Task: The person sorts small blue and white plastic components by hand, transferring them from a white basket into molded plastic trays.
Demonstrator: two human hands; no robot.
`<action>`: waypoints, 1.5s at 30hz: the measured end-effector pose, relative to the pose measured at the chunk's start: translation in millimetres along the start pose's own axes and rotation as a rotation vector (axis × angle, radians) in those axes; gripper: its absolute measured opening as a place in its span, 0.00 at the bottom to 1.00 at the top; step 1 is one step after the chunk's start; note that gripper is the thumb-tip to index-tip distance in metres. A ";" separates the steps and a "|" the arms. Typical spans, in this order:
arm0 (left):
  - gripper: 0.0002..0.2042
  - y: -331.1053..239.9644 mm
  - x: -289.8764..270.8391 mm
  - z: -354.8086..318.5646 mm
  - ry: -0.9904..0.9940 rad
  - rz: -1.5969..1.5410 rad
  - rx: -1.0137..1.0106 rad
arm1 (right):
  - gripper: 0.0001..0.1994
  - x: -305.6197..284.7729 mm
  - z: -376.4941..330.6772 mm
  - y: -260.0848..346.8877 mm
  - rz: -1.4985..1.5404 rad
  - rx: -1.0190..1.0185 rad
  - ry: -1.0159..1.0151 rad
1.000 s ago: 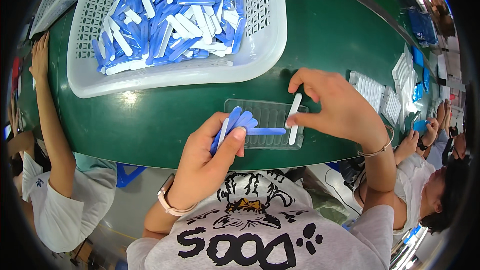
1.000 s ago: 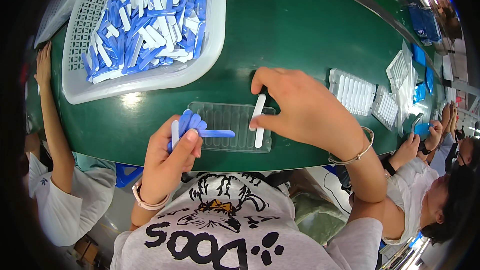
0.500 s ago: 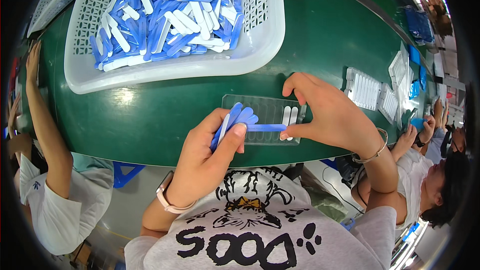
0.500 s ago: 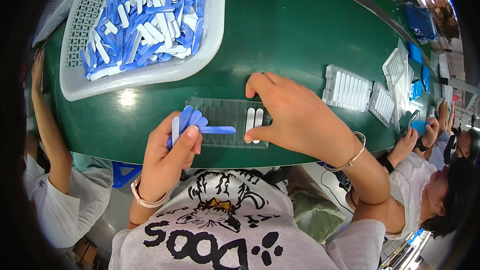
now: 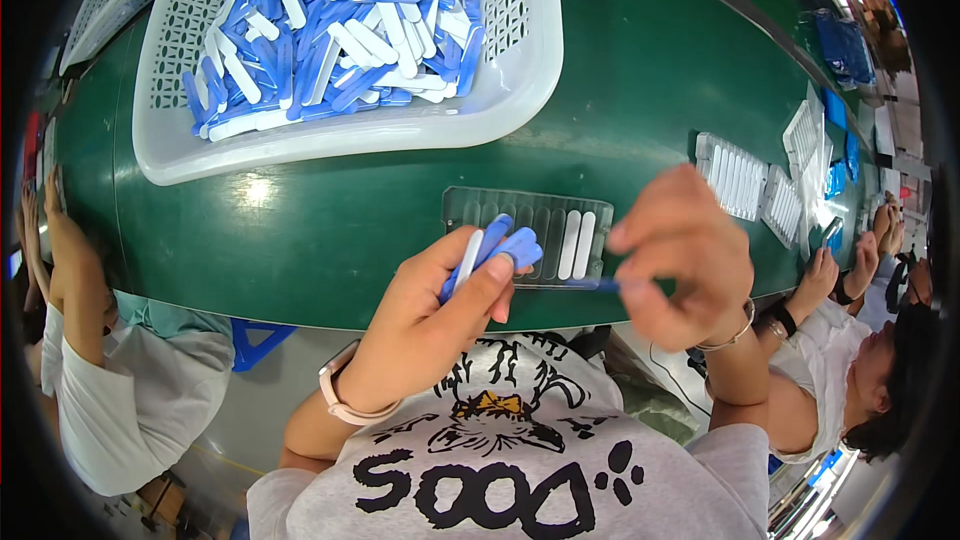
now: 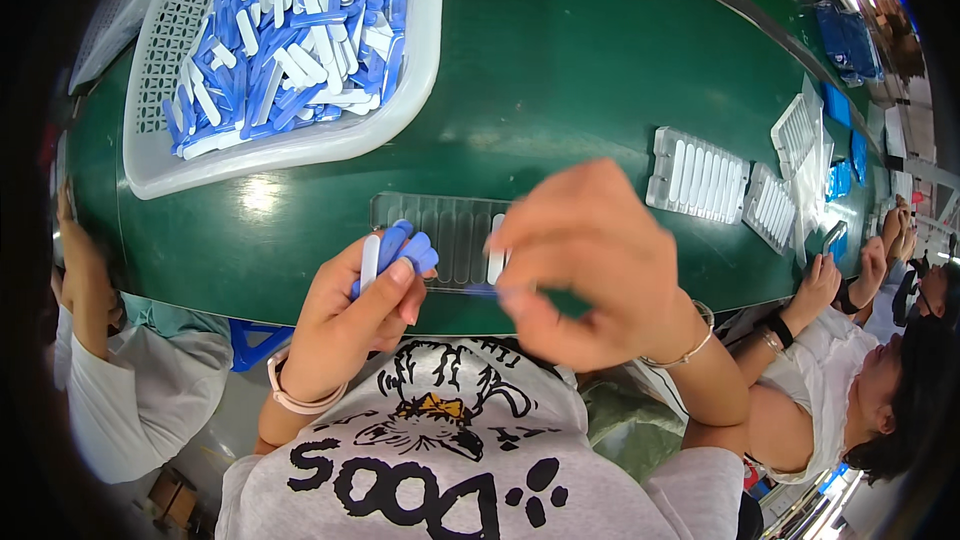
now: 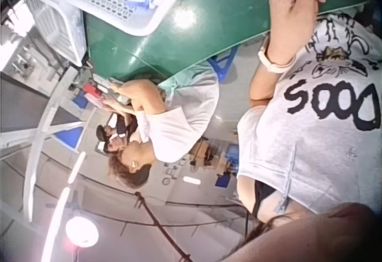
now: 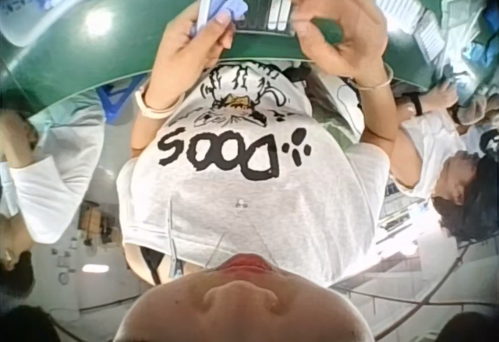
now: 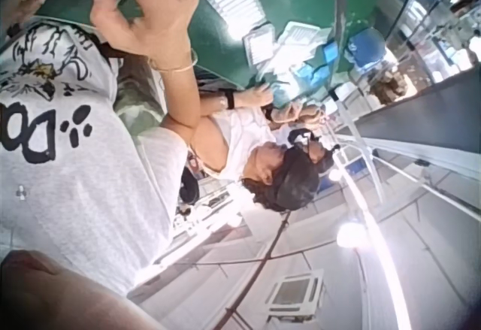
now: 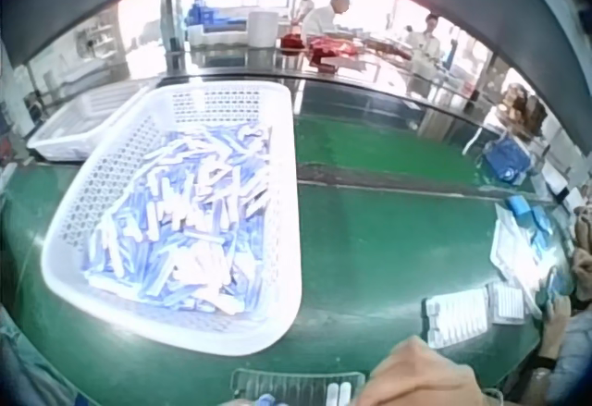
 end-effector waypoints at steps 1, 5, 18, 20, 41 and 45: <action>0.12 0.4 -1.1 -0.6 -0.039 -0.021 -0.019 | 0.06 0.2 -0.3 -2.6 0.000 0.001 -0.002; 0.12 -2.1 -3.1 0.0 -0.094 0.045 0.019 | 0.06 6.4 -6.7 -38.1 -0.063 0.375 0.016; 0.11 1.6 -6.0 0.7 -0.111 0.140 0.076 | 0.12 18.2 -19.8 -39.3 -0.426 0.562 -0.133; 0.11 2.9 -3.6 2.4 -0.098 0.171 0.071 | 0.13 25.0 -17.4 -32.2 -0.221 0.418 -0.036; 0.10 -1.9 -12.2 3.5 -0.179 0.133 0.128 | 0.07 57.1 -42.0 14.6 -0.770 0.040 -0.057; 0.11 -2.0 -13.1 1.6 -0.190 0.114 0.123 | 0.12 67.0 -44.8 20.7 -0.768 0.127 -0.004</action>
Point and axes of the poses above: each hand's wrist, its own z-axis towards the middle knuckle, its own x-axis out of the palm, y = z × x, the point moved 7 cm from there along z, towards the middle knuckle, and after that the axes turned 6 degrees about x, right-handed, at the moved point
